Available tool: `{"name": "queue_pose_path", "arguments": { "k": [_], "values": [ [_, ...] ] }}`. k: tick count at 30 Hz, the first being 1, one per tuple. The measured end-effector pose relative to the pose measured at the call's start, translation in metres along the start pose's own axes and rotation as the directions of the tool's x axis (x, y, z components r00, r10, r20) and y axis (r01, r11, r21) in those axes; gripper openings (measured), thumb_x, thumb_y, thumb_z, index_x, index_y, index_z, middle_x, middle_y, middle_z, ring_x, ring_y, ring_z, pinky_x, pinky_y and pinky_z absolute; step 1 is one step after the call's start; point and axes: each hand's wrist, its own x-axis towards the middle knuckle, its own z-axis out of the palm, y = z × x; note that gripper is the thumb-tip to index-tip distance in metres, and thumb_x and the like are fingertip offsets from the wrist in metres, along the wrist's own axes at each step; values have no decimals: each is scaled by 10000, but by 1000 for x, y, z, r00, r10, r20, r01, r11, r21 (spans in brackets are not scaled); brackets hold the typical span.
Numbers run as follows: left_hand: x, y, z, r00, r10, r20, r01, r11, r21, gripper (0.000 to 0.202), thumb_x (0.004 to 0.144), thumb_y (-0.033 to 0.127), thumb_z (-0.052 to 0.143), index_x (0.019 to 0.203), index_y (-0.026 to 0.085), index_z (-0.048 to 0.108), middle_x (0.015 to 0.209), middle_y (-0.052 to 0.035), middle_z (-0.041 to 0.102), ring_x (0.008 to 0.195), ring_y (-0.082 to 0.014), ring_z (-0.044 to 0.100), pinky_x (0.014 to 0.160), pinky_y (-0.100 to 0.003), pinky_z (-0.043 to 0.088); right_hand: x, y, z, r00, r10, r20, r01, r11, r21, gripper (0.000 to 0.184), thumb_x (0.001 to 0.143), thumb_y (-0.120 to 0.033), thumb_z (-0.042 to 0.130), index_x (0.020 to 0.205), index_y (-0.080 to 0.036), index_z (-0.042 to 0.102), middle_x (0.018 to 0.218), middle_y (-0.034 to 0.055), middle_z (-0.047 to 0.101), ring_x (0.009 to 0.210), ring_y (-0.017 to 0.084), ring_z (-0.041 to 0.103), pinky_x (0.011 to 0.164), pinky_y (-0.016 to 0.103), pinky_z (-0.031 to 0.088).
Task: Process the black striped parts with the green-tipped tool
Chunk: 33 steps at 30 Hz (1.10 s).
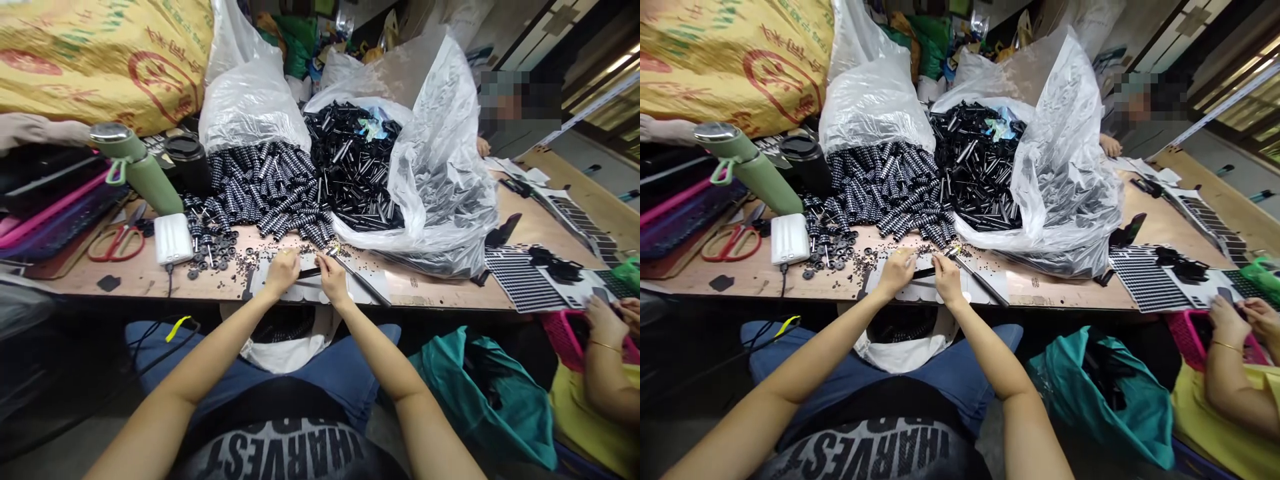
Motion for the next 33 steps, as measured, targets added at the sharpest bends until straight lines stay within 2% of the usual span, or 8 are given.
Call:
{"name": "queue_pose_path", "arguments": {
  "k": [3, 6, 9, 15, 22, 28, 30, 33],
  "values": [
    [33, -27, -17, 956, -254, -147, 278, 943, 185, 357, 900, 195, 375, 1159, 66, 583, 1133, -207, 611, 1077, -292, 556, 937, -456, 439, -4, 8, -2, 975, -181, 131, 211, 936, -283, 394, 954, -222, 322, 1232, -198, 601, 1264, 109, 609, 1190, 219, 544, 1047, 406, 400],
    [66, -51, -30, 905, -425, 9, 389, 837, 385, 328, 832, 143, 439, 1082, -3, 590, 1075, -254, 613, 1039, -324, 564, 893, -429, 441, -9, 14, -2, 961, -191, 198, 263, 849, -457, 388, 956, -215, 346, 1271, -166, 566, 1290, 134, 582, 1220, 239, 503, 1057, 431, 383],
    [79, -59, -36, 873, -446, 199, 318, 828, 462, 296, 808, 91, 439, 1045, 7, 595, 1021, -246, 635, 959, -303, 603, 839, -380, 451, -17, 18, -5, 972, -194, 130, 233, 809, -539, 382, 945, -298, 435, 1284, -158, 544, 1293, 151, 562, 1234, 261, 469, 1051, 451, 377],
    [25, -43, -56, 937, -317, 145, 209, 845, 492, 265, 876, 209, 422, 1031, 79, 592, 949, -185, 638, 906, -301, 610, 805, -380, 463, -39, 17, -33, 990, -138, 36, 134, 814, -565, 388, 934, -368, 463, 1242, -155, 565, 1224, 140, 584, 1151, 265, 493, 1004, 417, 388],
    [-34, -17, -62, 948, -252, 195, 126, 859, 497, 304, 892, 227, 422, 1084, 73, 601, 967, -188, 613, 926, -311, 582, 825, -412, 463, -31, 18, -37, 929, -78, 362, 281, 787, -549, 298, 938, -246, 449, 1171, -194, 627, 1132, 107, 667, 1051, 246, 548, 932, 399, 400],
    [-39, 9, -42, 993, 11, 119, -48, 948, 313, 391, 916, 284, 446, 1251, 121, 564, 1185, -186, 586, 1090, -299, 517, 922, -422, 423, -29, 12, -21, 985, -66, 157, 121, 920, -374, 256, 935, -237, 446, 1063, -184, 661, 1022, 80, 698, 982, 200, 595, 908, 326, 443],
    [-41, 22, -33, 950, 189, 249, -253, 934, 254, 378, 900, 205, 450, 1255, 164, 575, 1292, -160, 556, 1171, -296, 483, 949, -431, 394, -34, 12, -21, 992, -97, 82, 119, 929, -351, 247, 928, -264, 463, 1058, -189, 658, 1035, 83, 688, 1003, 207, 587, 918, 339, 443],
    [-39, 37, -15, 789, 409, 458, -525, 837, 157, 411, 859, 103, 467, 1245, 192, 578, 1387, -120, 506, 1247, -283, 443, 963, -436, 357, -42, 15, -30, 997, -75, -13, 68, 953, -296, 232, 916, -289, 477, 1005, -190, 667, 967, 78, 691, 913, 197, 604, 845, 333, 476]
  ]
}}
